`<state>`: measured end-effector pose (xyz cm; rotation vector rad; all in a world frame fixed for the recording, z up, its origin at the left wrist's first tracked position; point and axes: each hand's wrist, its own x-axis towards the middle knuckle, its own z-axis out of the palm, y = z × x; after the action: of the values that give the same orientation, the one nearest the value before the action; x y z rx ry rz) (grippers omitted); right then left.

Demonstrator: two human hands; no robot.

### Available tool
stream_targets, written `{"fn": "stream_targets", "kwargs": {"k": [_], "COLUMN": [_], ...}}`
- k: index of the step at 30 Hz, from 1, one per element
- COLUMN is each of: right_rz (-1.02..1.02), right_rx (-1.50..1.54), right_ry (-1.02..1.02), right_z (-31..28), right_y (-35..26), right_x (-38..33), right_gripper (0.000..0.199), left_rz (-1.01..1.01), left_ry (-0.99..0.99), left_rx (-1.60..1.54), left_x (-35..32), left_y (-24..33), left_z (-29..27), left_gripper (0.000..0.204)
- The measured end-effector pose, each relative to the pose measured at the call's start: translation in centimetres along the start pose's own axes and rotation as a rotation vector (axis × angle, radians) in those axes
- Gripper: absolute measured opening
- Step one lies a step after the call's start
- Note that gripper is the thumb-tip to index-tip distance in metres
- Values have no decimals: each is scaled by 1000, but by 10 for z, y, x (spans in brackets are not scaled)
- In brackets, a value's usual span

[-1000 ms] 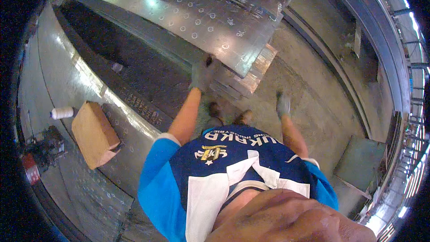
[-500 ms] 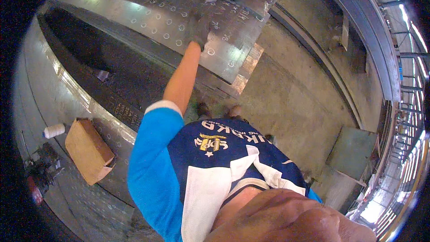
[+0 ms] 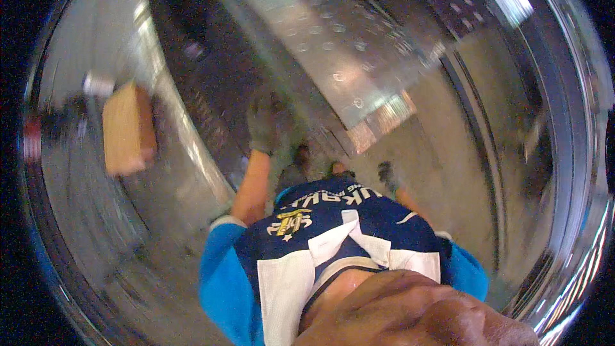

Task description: The person repeatedly strikes marked spots on large metal sheets with a hammer. They adjust the sheet position and continue hammering across multiple marked locations. The person then walks away from the work area.

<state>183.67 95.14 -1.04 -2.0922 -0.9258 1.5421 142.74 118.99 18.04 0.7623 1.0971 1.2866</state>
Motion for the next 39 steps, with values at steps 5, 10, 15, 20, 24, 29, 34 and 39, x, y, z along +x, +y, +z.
{"fn": "stream_targets", "kwargs": {"k": [5,10,15,20,24,29,34,39], "right_rz": [20,79,-6,-63,-20,20,-122,-155], "right_rx": [-144,-292,-370,-410,-454,-448,-457,-681], "right_ry": [-341,-613,-623,-570,-549,-449,-842,-651], "right_z": [12,39,81,113,142,177,230,284], "right_y": [61,98,56,-10,-12,-16,3,14], "right_x": [49,36,33,41,11,-5,-32,-109], "right_gripper": [46,47,47,47,47,48,48,48], "left_rz": [129,24,-30,148,282,218,-410,-867], "left_ry": [72,495,499,503,661,1326,1936,1620], "left_rx": [73,161,60,-639,-760,-444,372,298], "left_x": [-73,-279,-355,-350,-404,-487,-691,-881], "left_y": [-8,-77,-91,-6,-7,-78,-196,-227], "left_z": [-33,-76,-99,-85,-134,-262,-335,-323], "left_gripper": [59,71,83,75,46,34,61,74]}}
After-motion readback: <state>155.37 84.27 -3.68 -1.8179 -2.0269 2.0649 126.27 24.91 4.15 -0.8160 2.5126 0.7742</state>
